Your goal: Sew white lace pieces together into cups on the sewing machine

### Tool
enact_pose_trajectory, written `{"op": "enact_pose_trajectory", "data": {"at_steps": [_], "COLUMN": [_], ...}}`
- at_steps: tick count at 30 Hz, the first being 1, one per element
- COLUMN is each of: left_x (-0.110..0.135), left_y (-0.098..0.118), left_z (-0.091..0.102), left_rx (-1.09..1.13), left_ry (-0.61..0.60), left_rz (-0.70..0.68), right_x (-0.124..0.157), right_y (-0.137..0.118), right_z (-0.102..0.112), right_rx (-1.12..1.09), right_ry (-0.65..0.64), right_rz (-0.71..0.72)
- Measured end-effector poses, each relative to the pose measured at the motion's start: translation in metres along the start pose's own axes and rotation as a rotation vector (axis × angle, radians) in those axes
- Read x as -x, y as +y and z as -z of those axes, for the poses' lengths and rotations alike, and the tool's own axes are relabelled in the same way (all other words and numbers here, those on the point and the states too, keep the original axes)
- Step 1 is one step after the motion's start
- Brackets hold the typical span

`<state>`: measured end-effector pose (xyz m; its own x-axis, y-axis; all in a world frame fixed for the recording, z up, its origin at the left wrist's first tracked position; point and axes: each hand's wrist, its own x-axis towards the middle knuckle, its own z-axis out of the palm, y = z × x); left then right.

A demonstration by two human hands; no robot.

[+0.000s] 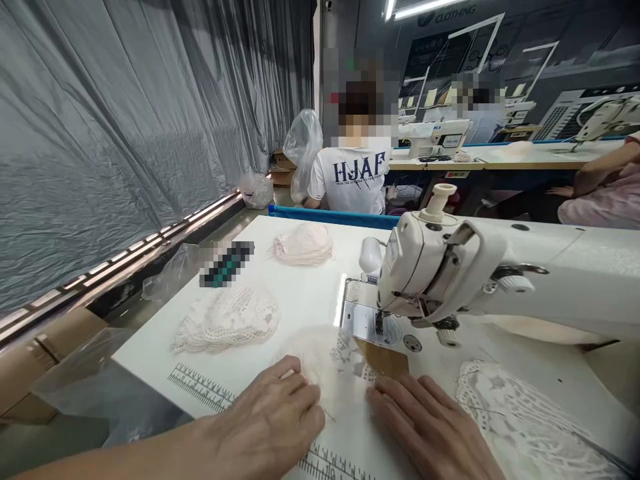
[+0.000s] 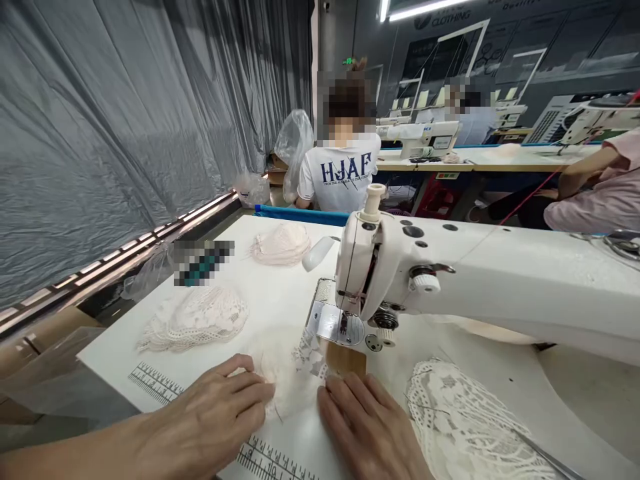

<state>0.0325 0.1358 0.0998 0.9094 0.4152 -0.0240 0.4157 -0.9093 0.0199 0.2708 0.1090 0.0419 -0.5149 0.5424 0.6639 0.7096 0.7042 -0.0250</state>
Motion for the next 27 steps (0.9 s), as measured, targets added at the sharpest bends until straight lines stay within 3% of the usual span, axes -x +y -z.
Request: {"op": "enact_pose_trajectory", "data": {"at_steps": [3,5,7,9,11,15,19,27], "left_x": [-0.017,-0.039,-0.065,-0.086,-0.098,-0.096,-0.092,-0.097], "left_y": [-0.004,-0.007,-0.013,-0.021,-0.033,-0.052,-0.053,-0.046], "left_z": [0.018,0.023,0.019,0.011,0.001,-0.01,-0.01,-0.023], "left_rx": [0.148,0.199,0.277,0.384,0.467,0.561,0.578,0.505], "left_ry": [-0.058,0.038,0.086,0.017,-0.039,0.015,0.045,0.087], "left_rz": [0.047,-0.001,-0.096,-0.163,-0.118,0.085,0.231,0.208], "right_x": [0.001,0.002,0.003,0.004,0.006,0.013,0.017,0.013], "right_y": [0.0,-0.001,-0.001,0.001,0.003,0.01,0.014,0.016], "right_z": [0.005,0.009,0.015,0.019,0.019,0.009,0.004,0.006], "right_rx": [-0.031,-0.089,-0.12,-0.11,-0.1,-0.114,-0.116,-0.079], "right_ry": [-0.007,-0.024,-0.079,-0.123,-0.121,-0.104,-0.172,-0.176], "right_rz": [0.035,0.051,0.061,0.061,0.067,0.023,-0.077,-0.137]}}
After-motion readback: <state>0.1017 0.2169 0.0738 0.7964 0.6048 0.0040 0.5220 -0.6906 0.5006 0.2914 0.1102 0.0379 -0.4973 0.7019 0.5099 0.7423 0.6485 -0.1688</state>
